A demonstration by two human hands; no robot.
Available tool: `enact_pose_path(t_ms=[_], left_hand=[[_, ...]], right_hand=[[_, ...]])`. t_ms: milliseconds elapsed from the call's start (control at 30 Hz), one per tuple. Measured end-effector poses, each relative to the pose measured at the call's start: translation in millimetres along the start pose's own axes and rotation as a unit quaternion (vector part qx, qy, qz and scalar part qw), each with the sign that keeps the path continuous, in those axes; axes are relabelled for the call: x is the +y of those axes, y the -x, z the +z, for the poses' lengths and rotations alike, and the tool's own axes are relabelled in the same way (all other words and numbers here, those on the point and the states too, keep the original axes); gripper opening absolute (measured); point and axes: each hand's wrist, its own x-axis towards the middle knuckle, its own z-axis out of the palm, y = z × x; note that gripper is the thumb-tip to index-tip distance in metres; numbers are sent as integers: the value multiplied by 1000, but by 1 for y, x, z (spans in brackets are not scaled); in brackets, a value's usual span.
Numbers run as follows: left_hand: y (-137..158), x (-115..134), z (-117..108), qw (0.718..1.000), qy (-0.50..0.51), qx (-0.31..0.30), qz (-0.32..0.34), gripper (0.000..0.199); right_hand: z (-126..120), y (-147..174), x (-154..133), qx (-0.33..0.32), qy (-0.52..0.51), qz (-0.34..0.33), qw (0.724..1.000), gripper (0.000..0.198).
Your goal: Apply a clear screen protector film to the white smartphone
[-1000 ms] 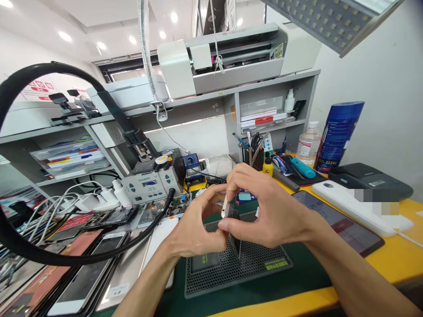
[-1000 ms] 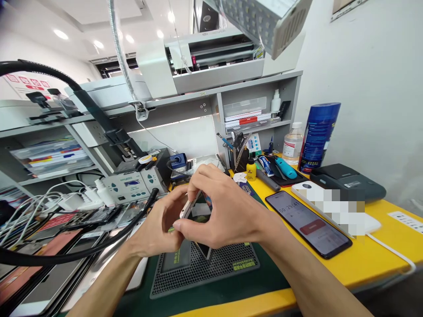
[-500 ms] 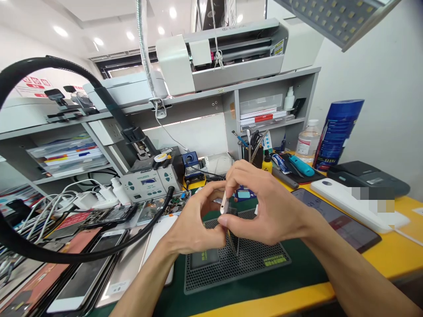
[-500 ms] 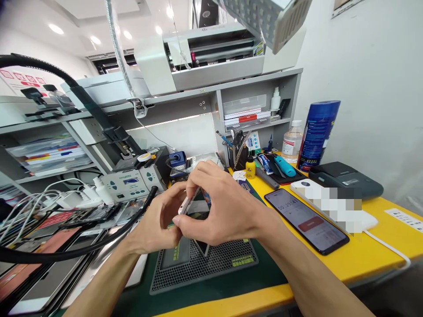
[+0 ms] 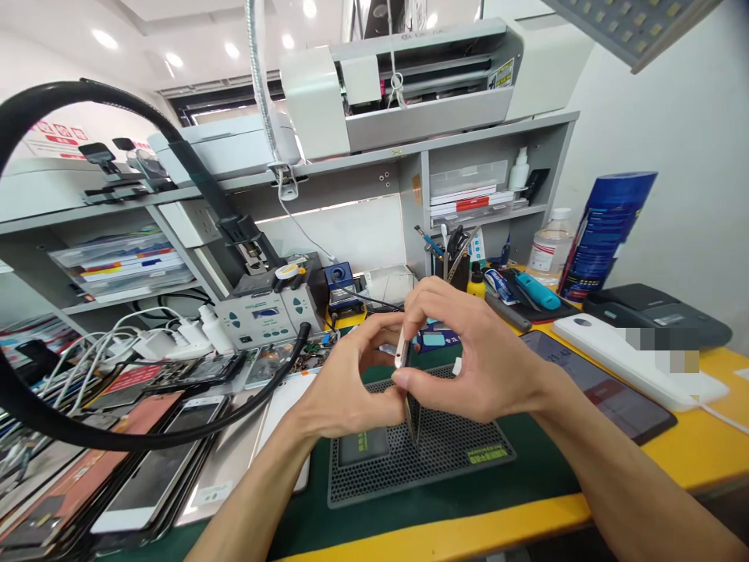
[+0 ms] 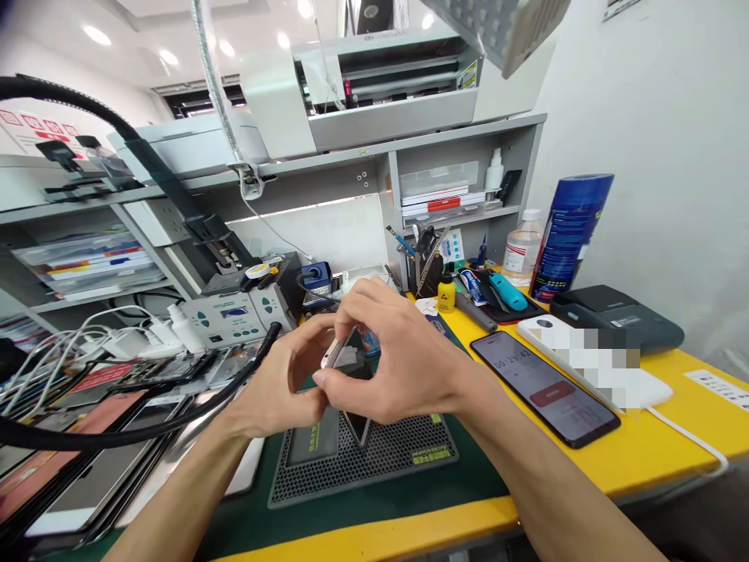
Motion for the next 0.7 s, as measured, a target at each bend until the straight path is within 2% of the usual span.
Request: enact_pose_path(t_ms=[233,367,467,600,700], left_hand=[[-3,16,7,998,-35,33,-46,66],[-4,17,7,995,-65,52,-61,64],[-4,16,7,995,-58,57,-57,62],[-4,16,8,995,-63,62,-46,46],[-4,15,7,994,-68,72,-46,42]], right_hand=[[2,2,6,-5,-11,0,1000,19],[4,5,13,-4,-37,19,999,22],[5,8,17,-4,-55,32,998,23],[5,10,23,-3,-73,46,996,20],[5,11,26,2,-87,42,995,17]])
